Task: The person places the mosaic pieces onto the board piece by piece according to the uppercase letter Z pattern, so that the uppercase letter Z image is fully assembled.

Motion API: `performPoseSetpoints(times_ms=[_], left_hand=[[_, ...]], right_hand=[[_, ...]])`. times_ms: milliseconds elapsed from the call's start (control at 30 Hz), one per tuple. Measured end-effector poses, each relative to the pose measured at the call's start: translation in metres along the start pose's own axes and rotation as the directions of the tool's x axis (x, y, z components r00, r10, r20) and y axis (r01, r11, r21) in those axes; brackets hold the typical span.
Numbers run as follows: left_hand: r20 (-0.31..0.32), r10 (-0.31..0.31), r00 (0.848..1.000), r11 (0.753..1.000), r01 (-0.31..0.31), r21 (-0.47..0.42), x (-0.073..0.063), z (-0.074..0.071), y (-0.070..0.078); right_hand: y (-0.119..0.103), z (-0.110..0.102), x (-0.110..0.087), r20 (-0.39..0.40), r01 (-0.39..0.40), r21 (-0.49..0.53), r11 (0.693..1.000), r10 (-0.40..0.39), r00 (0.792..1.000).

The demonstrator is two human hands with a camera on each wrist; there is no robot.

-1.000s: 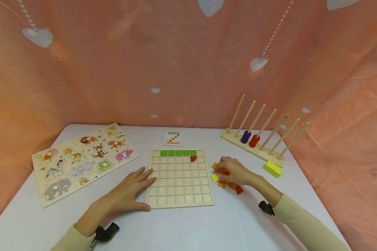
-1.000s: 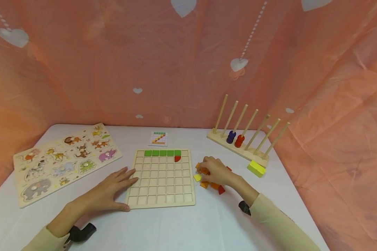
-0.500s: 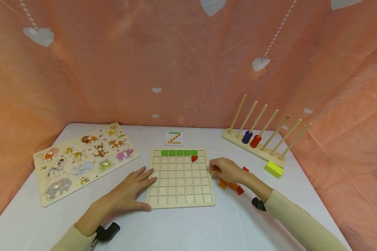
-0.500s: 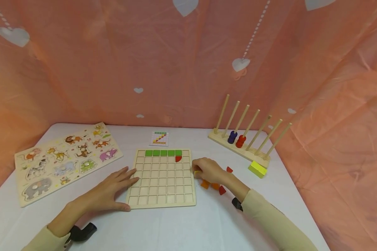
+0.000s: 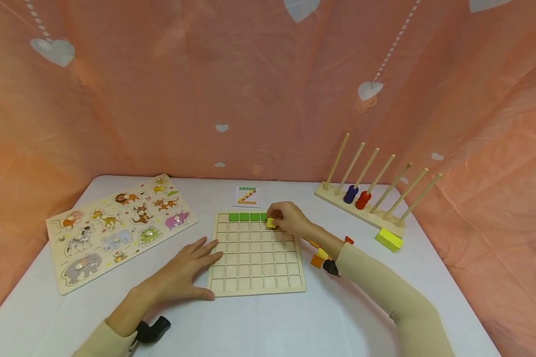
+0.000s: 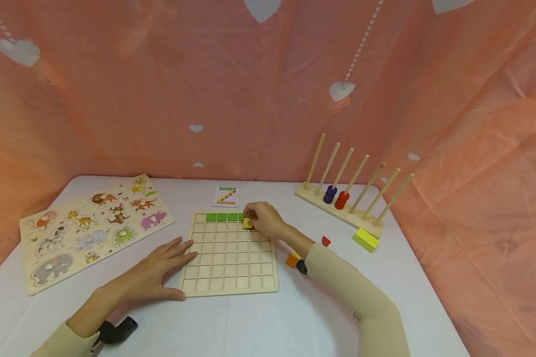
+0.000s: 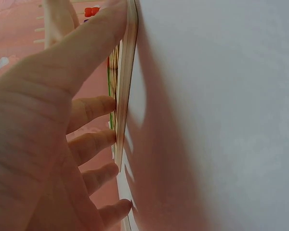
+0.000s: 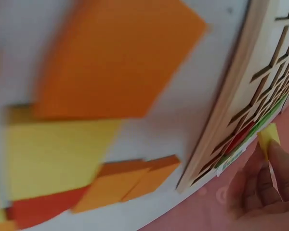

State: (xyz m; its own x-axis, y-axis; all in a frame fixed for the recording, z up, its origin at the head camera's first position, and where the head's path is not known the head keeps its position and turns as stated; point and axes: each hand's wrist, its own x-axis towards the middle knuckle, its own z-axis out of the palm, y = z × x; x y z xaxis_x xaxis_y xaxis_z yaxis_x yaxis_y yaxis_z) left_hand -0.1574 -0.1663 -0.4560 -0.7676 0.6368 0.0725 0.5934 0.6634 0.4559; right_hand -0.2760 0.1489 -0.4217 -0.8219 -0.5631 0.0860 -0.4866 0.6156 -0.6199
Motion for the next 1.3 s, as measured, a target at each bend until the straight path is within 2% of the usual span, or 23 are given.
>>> performPoseSetpoints(times_ms=[267, 333, 500, 600, 733, 933, 1067, 1167, 1300], left_hand=[[-0.021, 0.026, 0.999, 1.000, -0.026, 0.003, 0.000, 0.001, -0.001], [-0.026, 0.029, 0.999, 1.000, -0.029, 0.005, 0.000, 0.001, -0.001], [-0.018, 0.022, 1.000, 1.000, -0.022, 0.003, -0.001, 0.000, 0.000], [-0.014, 0.018, 1.000, 1.000, -0.019, -0.004, -0.001, 0.000, 0.001], [-0.013, 0.017, 1.000, 1.000, -0.017, 0.001, -0.001, 0.000, 0.000], [-0.004, 0.008, 1.000, 1.000, -0.008, 0.002, -0.001, -0.001, -0.001], [0.002, -0.011, 1.000, 1.000, 0.011, 0.004, -0.002, -0.003, 0.000], [0.002, -0.012, 1.000, 1.000, 0.012, -0.002, -0.001, -0.002, 0.000], [0.001, -0.003, 1.000, 1.000, 0.003, -0.003, -0.001, -0.001, 0.001]], right_hand=[[-0.004, 0.014, 0.011, 0.009, 0.006, -0.117, 0.993, -0.005, 1.000], [-0.004, 0.017, 0.010, -0.006, 0.031, -0.195, 0.980, -0.033, 0.999], [-0.005, 0.020, 0.005, -0.045, 0.083, -0.374, 0.924, -0.107, 0.993], [-0.006, 0.020, 0.004, -0.054, 0.092, -0.423, 0.902, -0.126, 0.991], [-0.007, 0.020, 0.003, -0.057, 0.092, -0.452, 0.887, -0.131, 0.990], [-0.009, 0.016, 0.000, -0.057, 0.121, -0.433, 0.893, -0.161, 0.985], [-0.009, 0.006, -0.006, -0.093, 0.133, -0.386, 0.913, -0.182, 0.979], [-0.007, -0.007, -0.018, -0.096, 0.092, -0.344, 0.935, -0.133, 0.987], [0.001, -0.028, -0.045, -0.062, -0.009, -0.292, 0.956, -0.010, 0.998]])
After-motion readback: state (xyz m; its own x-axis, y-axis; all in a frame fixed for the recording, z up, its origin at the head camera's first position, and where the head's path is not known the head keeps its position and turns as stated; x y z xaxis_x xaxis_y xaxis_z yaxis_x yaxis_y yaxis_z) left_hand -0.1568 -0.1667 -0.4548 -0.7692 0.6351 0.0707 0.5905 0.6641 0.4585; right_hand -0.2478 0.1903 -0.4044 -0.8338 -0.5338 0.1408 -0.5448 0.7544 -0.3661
